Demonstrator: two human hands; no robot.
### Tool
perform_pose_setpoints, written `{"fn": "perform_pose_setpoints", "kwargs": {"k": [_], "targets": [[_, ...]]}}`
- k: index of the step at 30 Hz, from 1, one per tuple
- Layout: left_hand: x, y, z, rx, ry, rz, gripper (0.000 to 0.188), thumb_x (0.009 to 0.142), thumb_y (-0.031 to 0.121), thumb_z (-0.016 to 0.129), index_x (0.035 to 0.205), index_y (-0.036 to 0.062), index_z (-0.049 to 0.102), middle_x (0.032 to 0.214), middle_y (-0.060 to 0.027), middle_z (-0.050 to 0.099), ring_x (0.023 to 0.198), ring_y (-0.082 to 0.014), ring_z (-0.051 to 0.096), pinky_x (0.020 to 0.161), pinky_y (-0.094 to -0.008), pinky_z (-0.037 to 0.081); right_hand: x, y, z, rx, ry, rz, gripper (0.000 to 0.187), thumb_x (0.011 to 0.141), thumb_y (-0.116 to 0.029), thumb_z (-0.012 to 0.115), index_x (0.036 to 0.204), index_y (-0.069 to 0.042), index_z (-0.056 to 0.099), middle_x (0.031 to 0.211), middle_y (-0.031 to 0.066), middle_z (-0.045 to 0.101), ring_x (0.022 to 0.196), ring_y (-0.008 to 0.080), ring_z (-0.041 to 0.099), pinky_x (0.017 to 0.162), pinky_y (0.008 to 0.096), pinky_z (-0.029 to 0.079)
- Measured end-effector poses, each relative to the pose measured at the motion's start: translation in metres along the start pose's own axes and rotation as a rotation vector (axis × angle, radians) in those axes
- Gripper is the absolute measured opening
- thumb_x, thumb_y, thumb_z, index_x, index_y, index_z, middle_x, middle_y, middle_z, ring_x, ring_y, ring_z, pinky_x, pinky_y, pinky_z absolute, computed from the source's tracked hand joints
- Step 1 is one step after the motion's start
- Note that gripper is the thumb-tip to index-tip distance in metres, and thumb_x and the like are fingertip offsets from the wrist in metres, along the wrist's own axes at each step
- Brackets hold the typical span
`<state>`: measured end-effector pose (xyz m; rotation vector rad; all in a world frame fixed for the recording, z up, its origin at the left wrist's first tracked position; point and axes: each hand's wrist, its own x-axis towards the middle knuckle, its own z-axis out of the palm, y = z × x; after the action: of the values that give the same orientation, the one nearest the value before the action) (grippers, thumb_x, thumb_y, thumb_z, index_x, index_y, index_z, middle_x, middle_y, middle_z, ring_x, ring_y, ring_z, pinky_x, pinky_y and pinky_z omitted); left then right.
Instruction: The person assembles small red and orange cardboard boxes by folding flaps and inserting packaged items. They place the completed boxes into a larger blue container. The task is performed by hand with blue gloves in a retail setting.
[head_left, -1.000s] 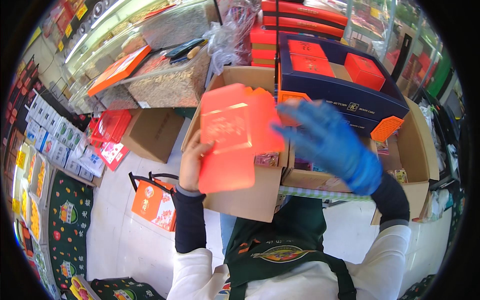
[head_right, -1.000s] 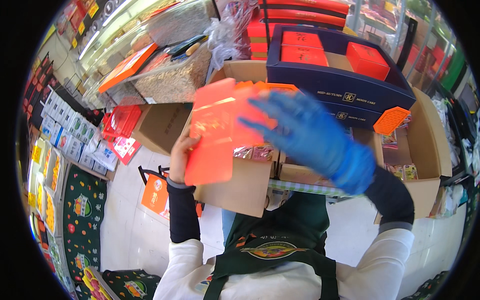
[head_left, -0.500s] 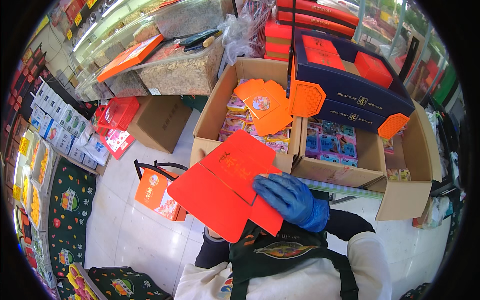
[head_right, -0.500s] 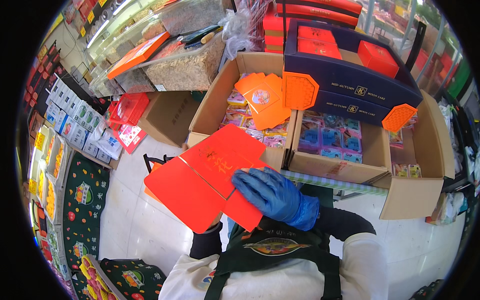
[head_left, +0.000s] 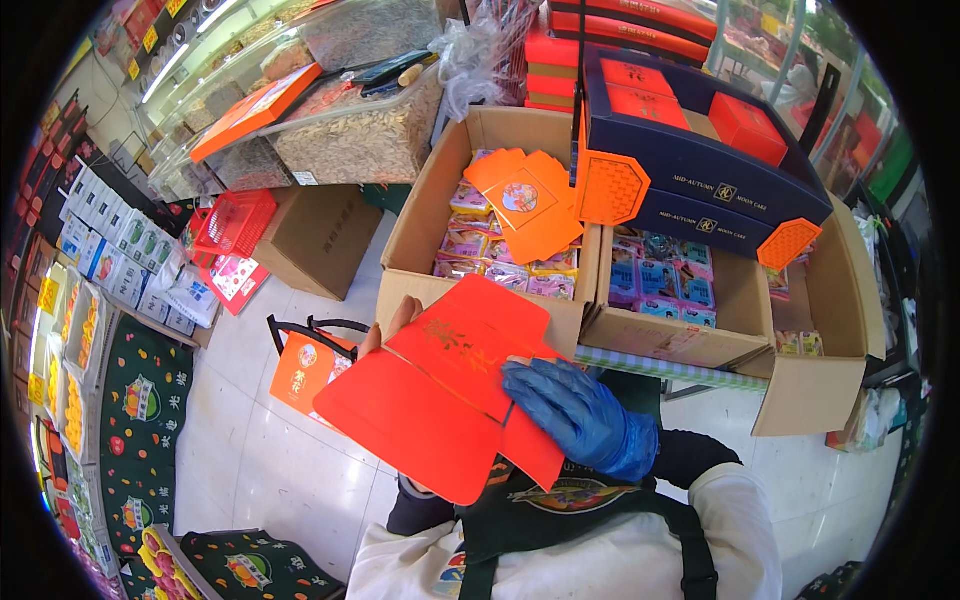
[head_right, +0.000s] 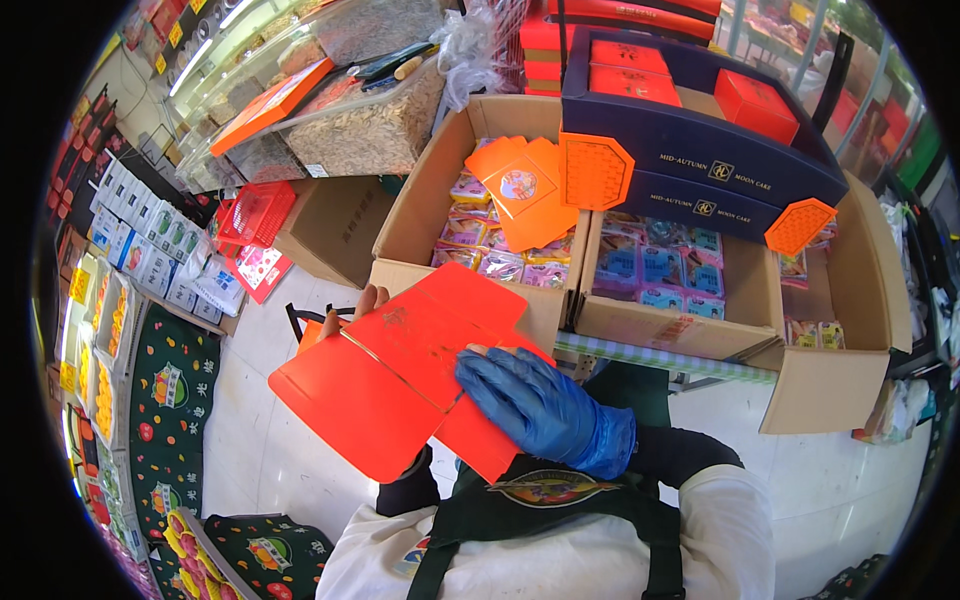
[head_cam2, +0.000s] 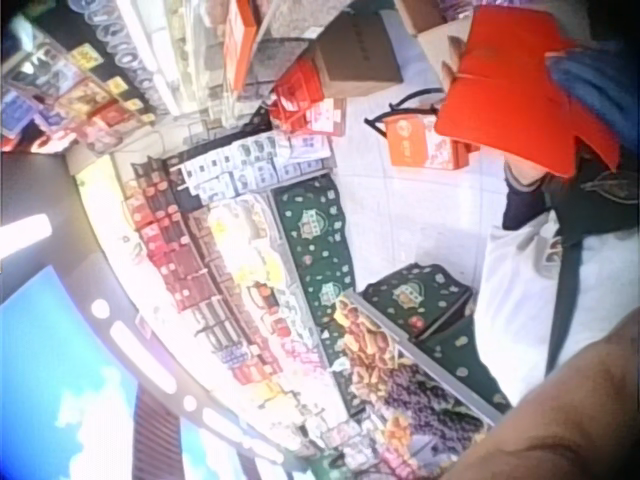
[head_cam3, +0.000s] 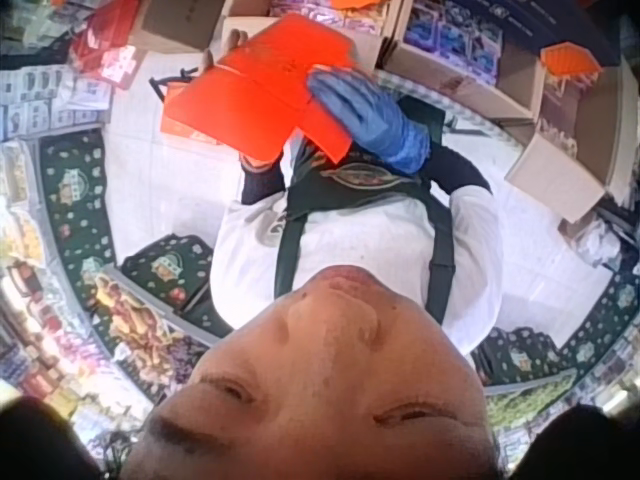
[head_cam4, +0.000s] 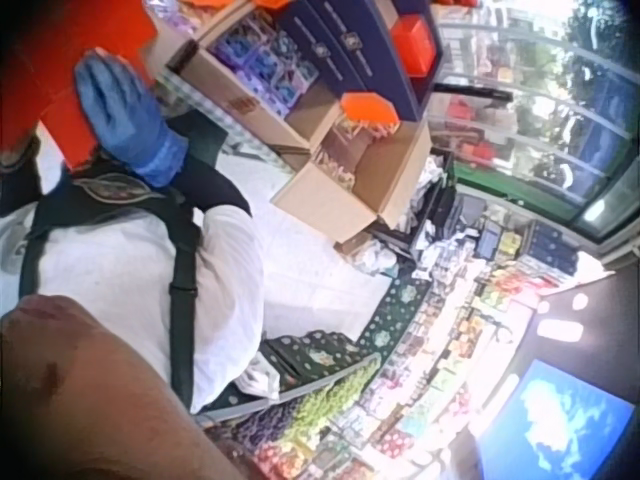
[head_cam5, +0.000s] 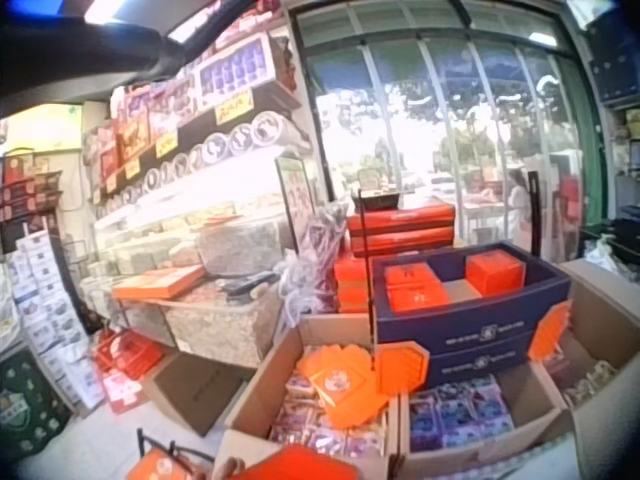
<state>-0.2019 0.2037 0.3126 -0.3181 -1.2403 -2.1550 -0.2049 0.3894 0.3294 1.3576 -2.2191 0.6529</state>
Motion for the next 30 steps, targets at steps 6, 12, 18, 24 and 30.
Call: {"fn": "perform_pose_setpoints", "kwargs": {"k": [6,12,18,24,30], "targets": [[-0.004,-0.005,-0.018,-0.1,0.086,0.086,0.078,0.085,0.04,0.061,0.141,0.008,0.018,0.141,-0.0228,0.029,0.134,-0.041,0.027,0.104,-0.0564,0.033,0.01,0.0,-0.005,0.003,0.026,-0.009,0.047,0.08,-0.012,0.055,0.125,0.001,0.051,0.128,0.0159,0.051,0.115,0.0299,0.052,0.097,0.0407,0.042],[0.004,0.027,0.018,0.182,0.125,0.02,0.08,0.085,0.041,0.061,0.142,0.0072,0.016,0.141,-0.0223,0.031,0.132,-0.04,0.031,0.105,-0.0525,0.032,0.023,0.005,-0.002,0.159,0.024,0.032,0.049,0.08,-0.01,0.054,0.127,-0.001,0.049,0.126,0.0152,0.052,0.112,0.0304,0.054,0.095,0.0411,0.043],[0.011,0.03,0.018,0.424,0.105,0.148,0.112,0.06,0.039,0.078,0.142,0.0028,0.01,0.139,-0.0239,0.026,0.131,-0.0327,0.03,0.104,-0.0445,0.031,0.035,0.008,0.0,0.416,0.043,0.102,0.049,0.077,-0.006,0.061,0.125,-0.003,0.05,0.125,0.0156,0.054,0.111,0.0326,0.054,0.094,0.0394,0.044],[0.018,0.045,0.028,0.506,0.12,0.165,0.099,0.064,0.017,0.072,0.142,0.0035,0.012,0.135,-0.0203,0.031,0.128,-0.031,0.034,0.1,-0.0453,0.036,0.04,0.001,-0.001,0.478,0.079,0.119,0.046,0.079,-0.003,0.062,0.123,-0.002,0.05,0.125,0.0162,0.054,0.112,0.0337,0.053,0.095,0.0395,0.043],[0.025,0.052,0.023,0.586,0.141,0.208,0.077,0.072,0.004,0.058,0.141,0.0018,0.023,0.119,-0.0132,0.045,0.116,-0.0251,0.047,0.094,-0.0401,0.042,0.047,-0.004,-0.006,0.516,0.109,0.088,0.045,0.079,0.0,0.06,0.123,-0.002,0.05,0.124,0.016,0.054,0.112,0.0339,0.053,0.096,0.0389,0.042]]}}
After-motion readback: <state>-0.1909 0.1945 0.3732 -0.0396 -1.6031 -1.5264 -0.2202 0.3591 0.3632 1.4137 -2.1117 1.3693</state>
